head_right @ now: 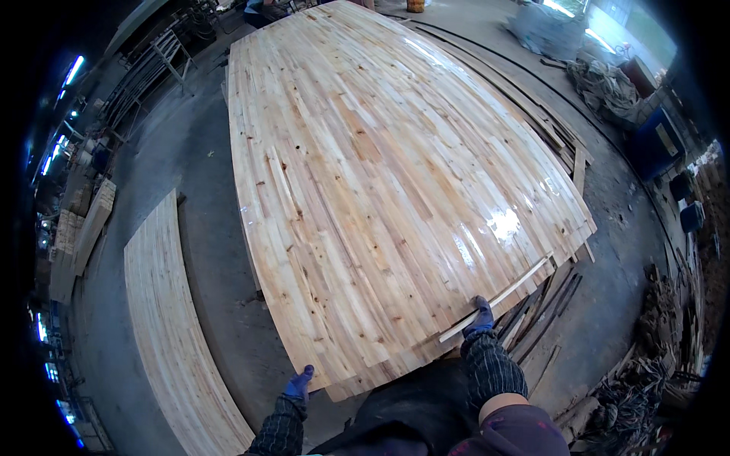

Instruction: The person moves a large wooden panel across the workshop floor, uses a crowbar to pry it, and then uses a hand saw to cut a section off the panel. The cut piece is then placed onto a stack of other panels.

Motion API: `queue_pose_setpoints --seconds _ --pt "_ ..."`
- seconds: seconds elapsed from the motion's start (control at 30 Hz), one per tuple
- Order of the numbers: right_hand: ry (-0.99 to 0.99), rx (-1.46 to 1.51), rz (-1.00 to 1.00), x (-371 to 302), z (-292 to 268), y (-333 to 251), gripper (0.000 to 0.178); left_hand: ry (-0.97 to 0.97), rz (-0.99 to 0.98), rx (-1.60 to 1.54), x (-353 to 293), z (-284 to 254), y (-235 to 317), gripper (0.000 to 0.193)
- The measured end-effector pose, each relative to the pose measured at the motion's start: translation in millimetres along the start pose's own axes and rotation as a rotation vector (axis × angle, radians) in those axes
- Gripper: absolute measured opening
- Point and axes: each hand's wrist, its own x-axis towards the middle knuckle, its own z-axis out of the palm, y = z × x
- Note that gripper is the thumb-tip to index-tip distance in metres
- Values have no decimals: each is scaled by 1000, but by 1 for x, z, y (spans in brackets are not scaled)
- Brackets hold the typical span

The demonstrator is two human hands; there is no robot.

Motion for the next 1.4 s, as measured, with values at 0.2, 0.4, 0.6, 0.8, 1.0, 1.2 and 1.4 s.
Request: queue_pose_setpoints --seconds 0.2,0.4,0.6,0.8,1.0,1.2,1.4 --pt "42 -132 9 13 -1 16 35 -1 -2 5 8 -2 -1 45" --pt "73 -260 29 11 8 1 26 -1 -186 168 7 13 20 45" --pt "170 -422 179 -27 32 -16 17 -21 -175 258 34 -15 -11 47" --pt "113 -392 89 -88 48 -77 16 2 -291 323 43 -11 -2 50" --pt "48 -528 36 -92 10 -116 20 -124 -51 167 98 -54 -50 37" --pt "4 -549 35 -101 -43 -127 26 -191 -61 112 110 -49 -63 32" --pt "234 -673 53 -114 -61 -144 22 -104 -220 254 76 -26 -38 42"
